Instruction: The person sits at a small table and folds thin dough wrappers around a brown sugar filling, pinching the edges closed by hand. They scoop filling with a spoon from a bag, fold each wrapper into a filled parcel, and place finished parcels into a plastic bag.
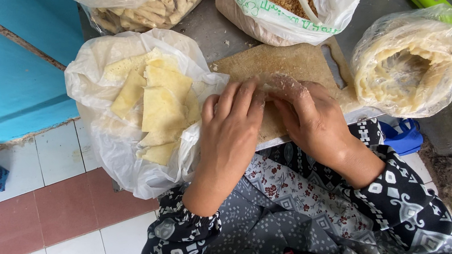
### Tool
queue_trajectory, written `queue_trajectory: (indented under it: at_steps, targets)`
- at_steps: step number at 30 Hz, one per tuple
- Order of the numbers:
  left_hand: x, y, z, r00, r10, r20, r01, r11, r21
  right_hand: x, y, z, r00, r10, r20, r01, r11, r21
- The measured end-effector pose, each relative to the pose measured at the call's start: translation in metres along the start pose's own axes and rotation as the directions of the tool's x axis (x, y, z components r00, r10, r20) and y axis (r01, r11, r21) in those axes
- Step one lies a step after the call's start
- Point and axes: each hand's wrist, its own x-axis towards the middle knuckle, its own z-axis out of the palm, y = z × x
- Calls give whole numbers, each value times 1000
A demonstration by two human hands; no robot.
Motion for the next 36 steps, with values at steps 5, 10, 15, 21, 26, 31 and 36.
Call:
queue_trajectory:
  at_steps: [5,10,15,21,26,31,36]
  targets:
    - [1,3,8,998,-62,-11,62,998,-3,1,-2,-1,999,-16,47,19,998,-62]
    - [10,-1,8,997,-63,53,60,997,47,5,1,-1,996,-22,86,31,995,-96]
    - [15,-5,6,983,-91,161,84,995,50,7,1,-2,996,31,81,-17,986,-165]
    - [14,-14,1,970,-226,87,231,972,-52,14,2,-1,996,11,88,3,989,-149]
    - [-43,-12,-29,911,-390,-136,379,920,-102,24,4,-4,990,-23,137,48,982,-185]
    - [-94,-29,-59,821,-468,-328,443,884,-151,37,7,-7,980,-41,197,83,975,-208]
    - [-148,-40,-87,748,-564,-349,520,826,-218,41,10,-5,971,-29,236,80,975,-206]
